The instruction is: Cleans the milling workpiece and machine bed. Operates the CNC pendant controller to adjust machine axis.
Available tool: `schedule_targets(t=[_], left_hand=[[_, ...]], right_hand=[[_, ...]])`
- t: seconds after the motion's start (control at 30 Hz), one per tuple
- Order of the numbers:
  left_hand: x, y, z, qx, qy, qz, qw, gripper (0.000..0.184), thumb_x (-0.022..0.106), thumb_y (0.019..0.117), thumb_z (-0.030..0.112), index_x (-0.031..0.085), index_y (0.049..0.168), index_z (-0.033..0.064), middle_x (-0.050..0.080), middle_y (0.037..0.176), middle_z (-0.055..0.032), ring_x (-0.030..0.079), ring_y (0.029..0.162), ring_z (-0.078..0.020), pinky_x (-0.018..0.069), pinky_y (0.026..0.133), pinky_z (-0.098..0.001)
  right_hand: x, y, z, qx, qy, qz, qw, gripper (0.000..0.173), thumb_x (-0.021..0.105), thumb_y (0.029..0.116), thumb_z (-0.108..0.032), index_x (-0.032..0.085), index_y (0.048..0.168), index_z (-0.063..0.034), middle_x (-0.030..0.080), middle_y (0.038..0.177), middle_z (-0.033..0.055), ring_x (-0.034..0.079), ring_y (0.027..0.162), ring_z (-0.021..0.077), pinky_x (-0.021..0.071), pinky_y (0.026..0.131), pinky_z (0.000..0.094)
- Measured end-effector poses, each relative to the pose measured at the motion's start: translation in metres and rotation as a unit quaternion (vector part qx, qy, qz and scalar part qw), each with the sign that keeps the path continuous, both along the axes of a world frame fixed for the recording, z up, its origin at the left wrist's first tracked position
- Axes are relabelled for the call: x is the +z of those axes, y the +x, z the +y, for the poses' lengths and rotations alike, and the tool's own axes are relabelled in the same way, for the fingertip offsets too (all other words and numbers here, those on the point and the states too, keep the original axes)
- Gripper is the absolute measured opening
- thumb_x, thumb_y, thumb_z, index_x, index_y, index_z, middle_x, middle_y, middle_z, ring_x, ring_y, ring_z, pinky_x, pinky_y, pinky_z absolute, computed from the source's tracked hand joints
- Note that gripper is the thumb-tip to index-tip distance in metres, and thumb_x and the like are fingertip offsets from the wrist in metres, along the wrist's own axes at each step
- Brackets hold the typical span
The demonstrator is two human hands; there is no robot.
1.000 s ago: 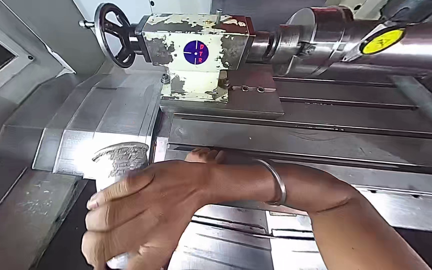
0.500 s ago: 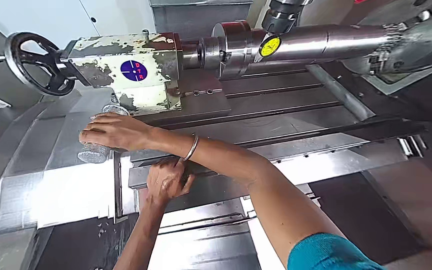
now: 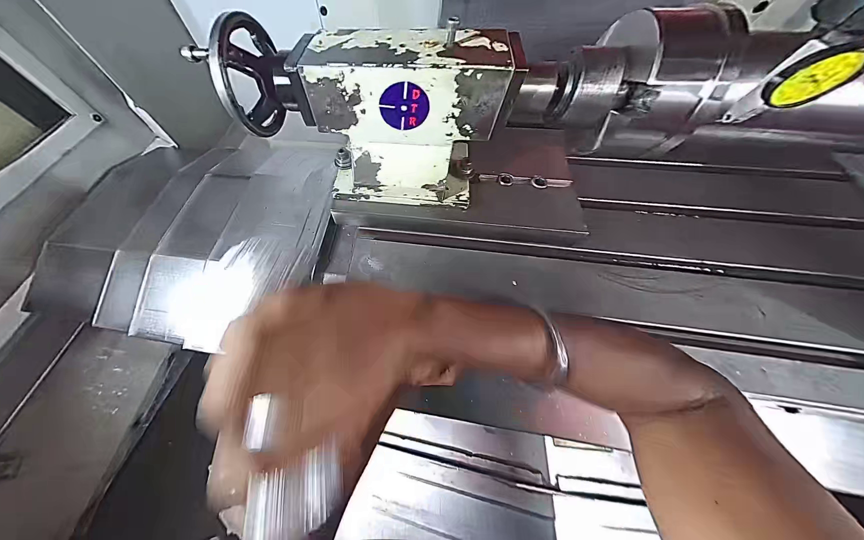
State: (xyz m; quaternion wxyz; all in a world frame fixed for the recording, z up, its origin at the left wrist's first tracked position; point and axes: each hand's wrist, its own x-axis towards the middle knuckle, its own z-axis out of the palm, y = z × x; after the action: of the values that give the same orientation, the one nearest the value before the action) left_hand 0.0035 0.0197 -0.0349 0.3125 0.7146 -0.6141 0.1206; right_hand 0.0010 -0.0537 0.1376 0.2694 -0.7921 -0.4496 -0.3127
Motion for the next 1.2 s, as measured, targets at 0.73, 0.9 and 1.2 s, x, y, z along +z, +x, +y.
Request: schedule_targets(t=[0.73,0.9,1.2], left_hand=[[0.032,-0.003,-0.02,0.046,-0.026,-0.11,0.992,0.055,0.037,0.0934,0.054,0.064,0.073,0.0112,0.062,0.059,-0.006,0.063,0.052,-0.0233,0.0469,0.045,-0.0407],[0.039,-0.008,-0.017,0.052,-0.011,-0.099,0.994,0.056,0.042,0.092,0.056,0.068,0.074,0.0101,0.066,0.063,-0.0076,0.067,0.058,-0.0253,0.0519,0.049,-0.0441],[0.031,0.003,-0.017,-0.004,-0.003,-0.059,0.998,0.02,0.06,0.0942,0.013,0.072,0.08,0.0066,0.069,0.068,-0.0075,0.071,0.066,-0.0226,0.0566,0.057,-0.0371]], right_hand=[[-0.058,0.097,-0.047,-0.206,-0.008,0.025,0.978,0.055,0.088,0.0737,-0.022,0.072,0.126,-0.0103,0.071,0.11,0.0125,0.065,0.106,0.0279,0.053,0.095,0.041],[-0.044,0.084,-0.033,-0.258,-0.003,0.125,0.958,0.064,0.088,0.0733,-0.022,0.067,0.133,-0.0122,0.071,0.12,0.0103,0.065,0.115,0.0262,0.0509,0.102,0.0438],[0.005,-0.032,0.062,0.077,0.07,0.001,0.995,0.027,0.063,0.0974,-0.026,0.077,0.11,-0.0065,0.075,0.115,0.0127,0.067,0.116,0.0264,0.048,0.104,0.0391]])
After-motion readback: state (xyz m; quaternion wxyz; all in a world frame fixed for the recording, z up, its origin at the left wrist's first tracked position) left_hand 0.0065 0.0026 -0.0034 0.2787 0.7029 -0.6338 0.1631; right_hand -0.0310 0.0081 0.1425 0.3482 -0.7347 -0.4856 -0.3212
